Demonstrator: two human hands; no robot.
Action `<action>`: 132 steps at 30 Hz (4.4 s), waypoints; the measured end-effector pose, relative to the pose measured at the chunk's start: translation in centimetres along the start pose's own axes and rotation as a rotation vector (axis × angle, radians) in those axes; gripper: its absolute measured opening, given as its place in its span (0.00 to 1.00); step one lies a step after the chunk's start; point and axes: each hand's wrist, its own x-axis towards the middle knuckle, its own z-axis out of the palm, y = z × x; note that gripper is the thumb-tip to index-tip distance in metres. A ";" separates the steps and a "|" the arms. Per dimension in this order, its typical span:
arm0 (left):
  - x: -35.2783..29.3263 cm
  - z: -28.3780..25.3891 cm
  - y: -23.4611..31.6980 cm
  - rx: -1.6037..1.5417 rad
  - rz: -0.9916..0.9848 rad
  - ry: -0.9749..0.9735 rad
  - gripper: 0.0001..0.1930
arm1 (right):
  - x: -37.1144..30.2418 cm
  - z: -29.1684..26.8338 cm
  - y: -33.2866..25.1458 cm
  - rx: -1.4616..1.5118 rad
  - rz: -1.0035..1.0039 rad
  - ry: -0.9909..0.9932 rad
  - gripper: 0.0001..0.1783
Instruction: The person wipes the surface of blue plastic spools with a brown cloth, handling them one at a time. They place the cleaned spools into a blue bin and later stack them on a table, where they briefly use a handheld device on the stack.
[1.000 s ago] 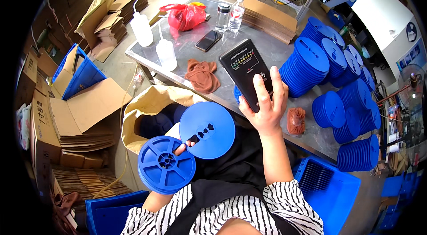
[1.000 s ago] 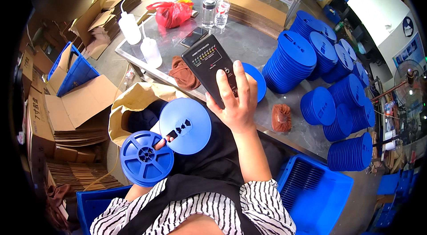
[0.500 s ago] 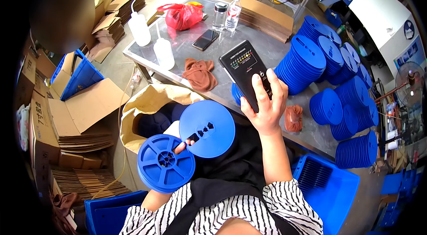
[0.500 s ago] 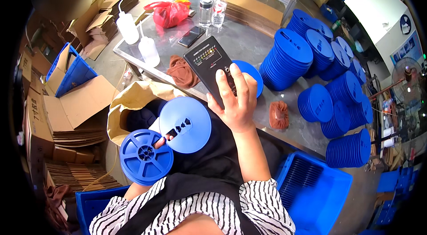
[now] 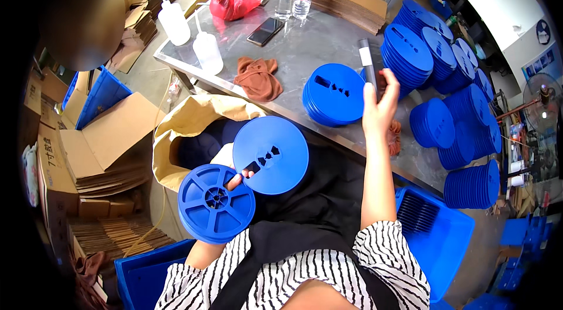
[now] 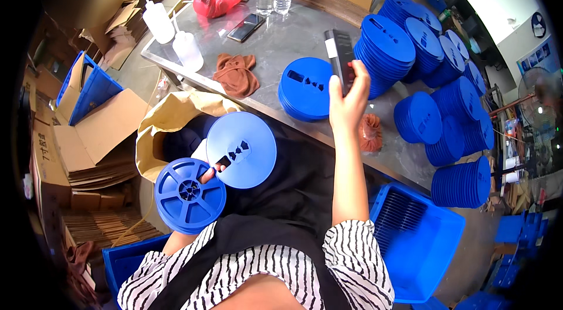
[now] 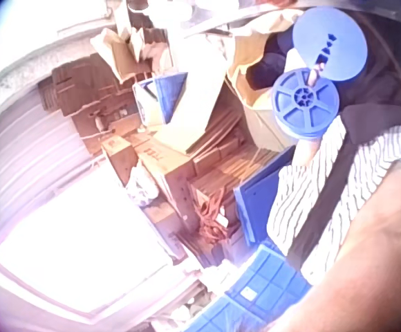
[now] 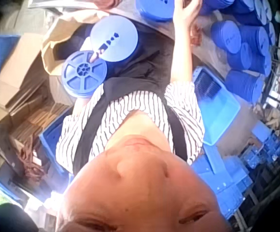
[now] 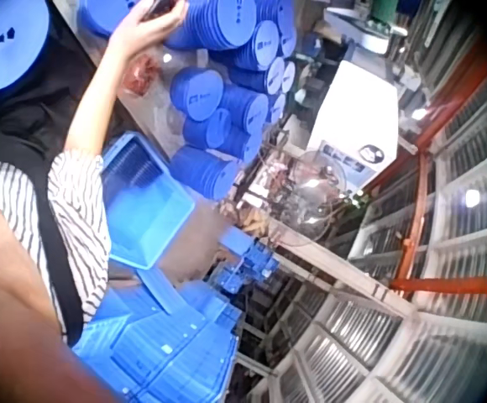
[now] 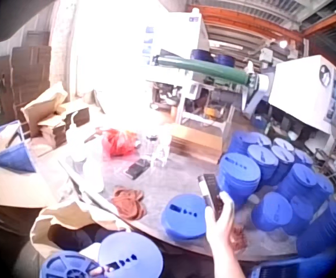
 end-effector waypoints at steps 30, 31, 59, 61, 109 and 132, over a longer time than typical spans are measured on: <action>2.3 1.2 -0.3 -0.109 -0.205 0.085 0.18 | -3.1 3.4 3.7 -0.784 -0.046 -0.265 0.31; 2.2 1.1 -0.2 -0.114 -0.203 0.083 0.18 | -3.2 3.5 3.7 -0.787 -0.043 -0.263 0.31; 21.2 6.6 -3.9 -0.047 -0.090 0.086 0.15 | -5.8 -0.7 7.6 1.013 0.674 0.524 0.24; 23.8 4.2 -4.9 -0.075 -0.185 -0.050 0.18 | -5.8 -0.6 8.0 1.000 0.650 0.504 0.25; 5.6 -3.1 -2.6 0.114 -0.491 0.404 0.24 | -12.1 -1.3 -1.0 0.561 0.342 -0.379 0.25; 7.6 -5.2 -2.4 0.340 -0.721 0.395 0.17 | -6.1 2.2 9.8 -0.683 0.113 -0.396 0.32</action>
